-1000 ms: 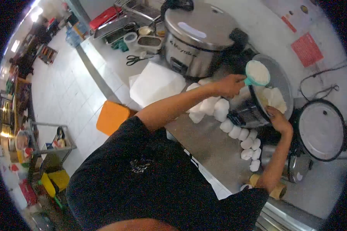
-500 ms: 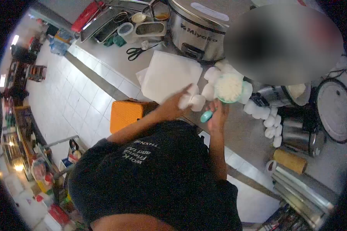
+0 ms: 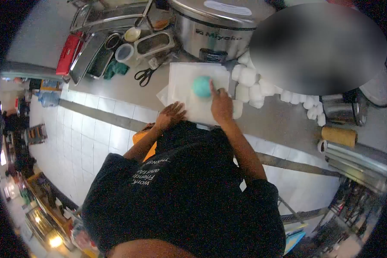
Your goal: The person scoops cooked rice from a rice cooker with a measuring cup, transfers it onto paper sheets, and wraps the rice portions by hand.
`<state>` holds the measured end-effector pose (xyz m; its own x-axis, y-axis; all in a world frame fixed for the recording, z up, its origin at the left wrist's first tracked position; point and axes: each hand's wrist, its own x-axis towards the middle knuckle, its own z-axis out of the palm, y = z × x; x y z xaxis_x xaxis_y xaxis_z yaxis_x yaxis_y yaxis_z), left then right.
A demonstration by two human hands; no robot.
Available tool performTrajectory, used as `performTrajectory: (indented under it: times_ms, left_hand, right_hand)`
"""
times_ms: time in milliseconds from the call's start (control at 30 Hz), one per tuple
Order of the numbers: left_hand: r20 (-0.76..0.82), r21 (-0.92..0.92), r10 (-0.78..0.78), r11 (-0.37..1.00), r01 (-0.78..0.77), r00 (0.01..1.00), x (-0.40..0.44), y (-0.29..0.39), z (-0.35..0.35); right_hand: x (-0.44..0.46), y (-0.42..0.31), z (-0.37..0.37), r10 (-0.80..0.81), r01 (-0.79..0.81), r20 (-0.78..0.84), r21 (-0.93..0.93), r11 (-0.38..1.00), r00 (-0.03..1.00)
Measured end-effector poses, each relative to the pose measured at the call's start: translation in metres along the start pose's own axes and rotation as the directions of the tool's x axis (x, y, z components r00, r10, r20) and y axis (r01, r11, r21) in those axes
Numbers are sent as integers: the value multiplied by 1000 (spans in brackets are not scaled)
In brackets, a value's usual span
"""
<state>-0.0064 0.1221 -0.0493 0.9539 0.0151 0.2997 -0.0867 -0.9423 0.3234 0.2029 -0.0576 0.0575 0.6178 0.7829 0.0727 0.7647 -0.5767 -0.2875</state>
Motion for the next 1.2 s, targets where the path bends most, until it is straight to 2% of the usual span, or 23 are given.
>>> performTrajectory:
  times_ms: [33, 100, 167, 200, 267, 333, 433, 500, 533, 600, 667, 700, 767, 867, 900, 933, 1000, 1033, 1067, 1100, 1133, 1167, 1200]
  left_hand:
    - [-9, -3, 20, 1000, -20, 1000, 2, -3, -1]
    - [-33, -4, 50, 999, -50, 998, 8, -9, -5]
    - [-52, -90, 40, 995, -44, 998, 9, -12, -4]
    - [-58, -132, 35, 990, -42, 998, 9, -14, -3]
    - [-61, -160, 44, 986, -53, 997, 14, -14, -7]
    - [-47, -190, 45, 980, -54, 998, 16, -13, -6]
    - [-21, -205, 53, 977, -56, 998, 25, -20, -8]
    - [-37, -192, 36, 981, -43, 999, 35, -22, -6]
    - [-6, -303, -129, 945, 121, 992, 44, -20, -11]
    - [123, -494, -437, 751, 437, 891, 65, -5, -39]
    - [85, -418, -392, 820, 391, 916, 77, -9, -49]
    - [81, -377, -403, 834, 402, 912, 83, -5, -57]
    - [107, -374, -453, 806, 458, 885, 95, -2, -60]
    - [236, -395, -528, 715, 577, 816, 95, -13, -58]
    - [282, -352, -533, 716, 603, 798, 99, -13, -68]
    - [330, -311, -530, 720, 620, 781, 102, -12, -74]
    - [86, -473, -294, 829, 298, 952, 84, -23, -64]
    - [-55, -531, -139, 843, 89, 989, 75, -30, -59]
    - [215, -413, -156, 880, 234, 964, 65, -35, -60]
    - [216, -354, -136, 912, 208, 967, 51, -45, -31]
    - [344, -255, -251, 902, 348, 905, 50, -27, -46]
    - [220, -310, -149, 926, 214, 964, 37, -44, -19]
    - [205, -246, -74, 961, 125, 976, 29, -55, -14]
  right_hand:
    - [6, 6, -25, 9, 5, -146, 90, 996, 989]
    - [23, 52, -75, 11, -15, -498, -6, 1000, 867]
    - [60, 79, -171, 13, -196, -695, -184, 963, 719]
    - [79, 99, -213, -113, -227, -791, -305, 925, 602]
    - [111, 164, -277, -88, -433, -745, -474, 767, 661]
    - [133, 218, -318, -123, -500, -781, -503, 705, 612]
    - [130, 189, -345, -291, -355, -857, -454, 818, 426]
    - [97, 132, -310, -163, -258, -817, -354, 899, 553]
    - [83, 121, -265, -14, -281, -776, -245, 928, 630]
    - [46, 80, -147, 34, 25, -570, 95, 995, 821]
    - [0, -1, -93, -35, 42, -69, 104, 994, 997]
    - [-15, -1, -52, -90, 88, 27, 69, 994, 996]
    - [-28, 0, -15, -157, 124, 133, 225, 966, 979]
    - [-23, 23, 16, -38, -63, 304, 316, 947, 952]
    - [-27, 19, 12, -109, 88, 54, 299, 950, 993]
    - [-29, 17, 18, -60, 47, 25, 360, 932, 998]
    - [-35, 21, 38, 78, -49, -44, 460, 887, 996]
    - [-41, 20, 49, 125, -85, -19, 634, 768, 992]
    - [-44, 22, 68, 182, -160, 20, 581, 798, 983]
    - [-50, 27, 85, 106, -99, 12, 479, 872, 994]
    - [-57, 31, 118, -35, 116, -182, 453, 884, 983]
    - [-62, 13, 69, 131, -79, -23, 689, 721, 991]
    - [-59, 5, 89, 30, 95, -261, 454, 886, 965]
